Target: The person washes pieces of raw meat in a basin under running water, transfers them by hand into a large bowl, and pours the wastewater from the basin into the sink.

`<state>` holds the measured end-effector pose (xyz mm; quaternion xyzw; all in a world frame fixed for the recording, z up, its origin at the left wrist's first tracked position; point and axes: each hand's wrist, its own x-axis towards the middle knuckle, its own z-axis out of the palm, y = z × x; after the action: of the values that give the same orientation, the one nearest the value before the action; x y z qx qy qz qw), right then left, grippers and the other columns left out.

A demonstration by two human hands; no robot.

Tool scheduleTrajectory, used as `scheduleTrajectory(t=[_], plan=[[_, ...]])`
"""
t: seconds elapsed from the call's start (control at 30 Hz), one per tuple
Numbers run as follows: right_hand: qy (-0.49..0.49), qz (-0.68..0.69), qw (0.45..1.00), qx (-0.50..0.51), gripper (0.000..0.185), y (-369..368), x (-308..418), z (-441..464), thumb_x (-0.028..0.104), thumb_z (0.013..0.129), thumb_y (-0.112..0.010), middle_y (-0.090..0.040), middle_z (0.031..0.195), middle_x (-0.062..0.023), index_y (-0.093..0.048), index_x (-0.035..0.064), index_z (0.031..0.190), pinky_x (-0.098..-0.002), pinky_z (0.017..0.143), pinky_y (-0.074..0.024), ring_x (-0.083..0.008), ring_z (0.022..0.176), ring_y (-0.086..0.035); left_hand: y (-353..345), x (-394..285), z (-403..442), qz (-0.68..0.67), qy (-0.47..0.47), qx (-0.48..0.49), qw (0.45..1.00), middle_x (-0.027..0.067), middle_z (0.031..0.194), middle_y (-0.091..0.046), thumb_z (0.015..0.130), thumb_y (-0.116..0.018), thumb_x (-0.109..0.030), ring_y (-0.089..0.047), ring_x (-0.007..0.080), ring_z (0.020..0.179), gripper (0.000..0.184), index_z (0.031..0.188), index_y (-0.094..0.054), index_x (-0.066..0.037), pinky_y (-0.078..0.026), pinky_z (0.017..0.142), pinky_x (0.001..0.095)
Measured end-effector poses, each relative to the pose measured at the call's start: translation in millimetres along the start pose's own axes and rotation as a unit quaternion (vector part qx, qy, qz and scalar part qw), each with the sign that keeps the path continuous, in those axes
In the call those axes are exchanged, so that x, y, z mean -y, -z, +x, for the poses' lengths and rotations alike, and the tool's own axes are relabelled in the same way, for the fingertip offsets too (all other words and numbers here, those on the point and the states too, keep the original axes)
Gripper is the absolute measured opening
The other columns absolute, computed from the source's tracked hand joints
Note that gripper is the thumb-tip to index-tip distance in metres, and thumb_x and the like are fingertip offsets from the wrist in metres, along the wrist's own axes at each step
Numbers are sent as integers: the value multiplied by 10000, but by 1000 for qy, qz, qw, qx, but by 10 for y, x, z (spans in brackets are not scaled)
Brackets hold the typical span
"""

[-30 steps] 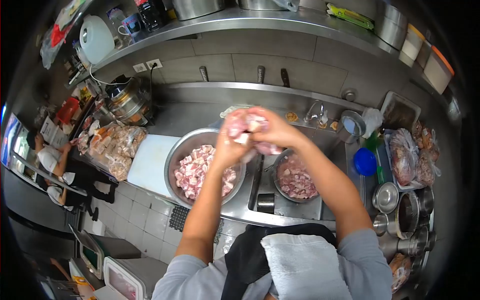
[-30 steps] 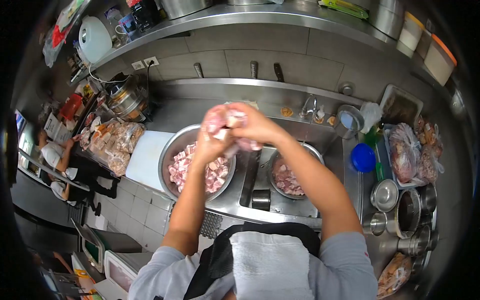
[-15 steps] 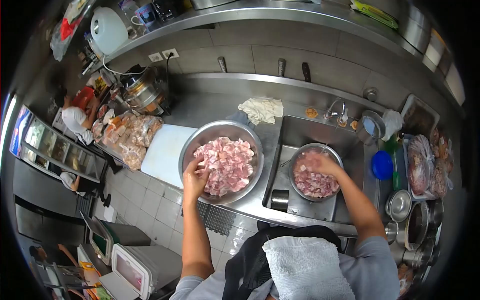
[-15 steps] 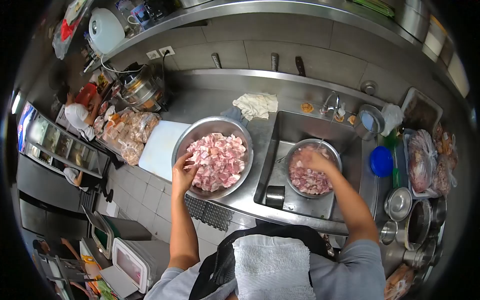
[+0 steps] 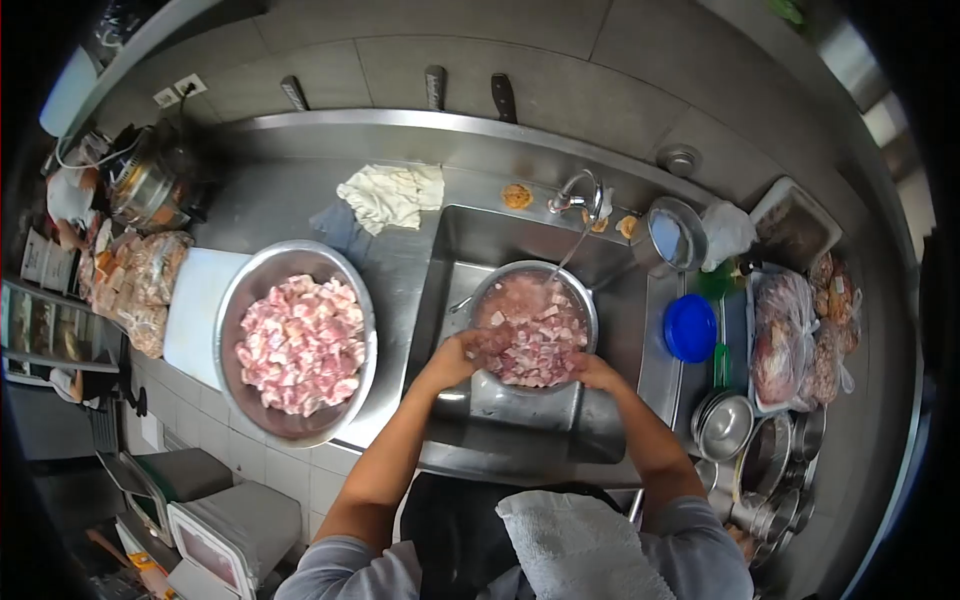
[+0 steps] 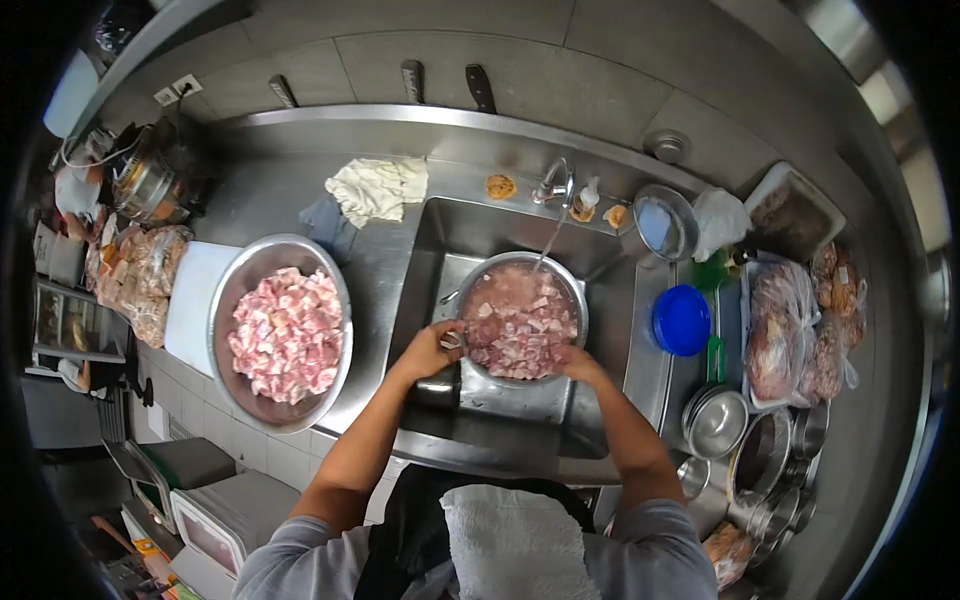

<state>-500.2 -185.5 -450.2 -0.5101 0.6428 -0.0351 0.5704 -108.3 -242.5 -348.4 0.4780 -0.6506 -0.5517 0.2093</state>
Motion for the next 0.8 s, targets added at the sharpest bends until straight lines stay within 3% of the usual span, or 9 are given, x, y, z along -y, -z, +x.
scheduleTrajectory(t=[0.1,0.27,0.33,0.4,0.47,0.5,0.67,0.73,0.8], plan=[[85,101,991,-1,639,123,-921,993,154,872,-790,-660,1255,-143,-523,112,1452,-381,823,-569,-210,1124,-637,-451,545,498,-125,80,-7,989,134,1167,-711,806,-822,-111,-693,210,1003,643,1378,-560,20,-564,888,341],[34,193,977,-83,786,423,-569,1711,93,844,-817,-638,1261,-124,-408,97,1515,-367,881,-568,-215,1158,-621,-1019,1788,1236,-27,101,-86,991,144,1187,-707,819,-796,-112,-693,214,1012,728,1459,-470,6,-571,871,349],[20,172,977,-124,832,364,-656,2001,91,835,-829,-636,1254,-121,-373,89,1531,-368,898,-568,-221,1163,-620,-964,1727,1444,-175,254,-24,951,153,1215,-700,847,-751,-79,-690,224,1046,793,1534,-361,-11,-577,859,351],[22,206,976,-74,903,260,-649,2217,116,806,-863,-640,1249,-117,-341,62,1541,-379,917,-570,-223,1179,-613,-1128,1944,1599,-214,219,-55,950,154,1219,-700,859,-713,-35,-683,228,1067,824,1562,-284,-5,-583,835,349],[-32,129,986,-104,943,60,-713,2498,189,764,-905,-631,1302,-133,-375,29,1527,-378,938,-561,-231,1190,-609,-1370,2231,1752,-429,165,-58,886,149,1082,-733,744,-850,-175,-691,196,872,602,1295,-660,-24,-572,803,362],[-4,60,993,-101,918,-101,-912,2709,224,756,-909,-621,1330,-145,-420,39,1511,-380,960,-547,-232,1200,-603,-1621,2783,1936,-209,194,32,958,139,1062,-730,681,-884,-147,-676,198,862,543,1183,-719,-22,-559,791,359],[-114,10,986,118,780,181,-210,2427,292,756,-895,-601,1382,-175,-566,75,1430,-389,1043,-488,-242,1234,-586,-1595,1877,2067,-57,294,83,951,163,1125,-718,673,-895,-118,-689,224,1004,541,1173,-716,-22,-557,875,368],[191,-64,979,41,696,239,-75,2228,277,782,-872,-589,1401,-162,-603,90,1396,-388,973,-527,-228,1221,-593,-1742,2054,2013,-210,71,-34,974,162,1276,-664,719,-875,-89,-660,224,1128,589,1256,-654,10,-551,950,358],[189,0,974,121,677,467,426,1944,260,792,-866,-562,1440,-136,-604,92,1393,-386,965,-531,-240,1205,-606,-1448,1669,1896,-258,128,1,958,153,1379,-599,750,-852,-60,-623,242,1211,708,1390,-555,-6,-534,1007,345]])
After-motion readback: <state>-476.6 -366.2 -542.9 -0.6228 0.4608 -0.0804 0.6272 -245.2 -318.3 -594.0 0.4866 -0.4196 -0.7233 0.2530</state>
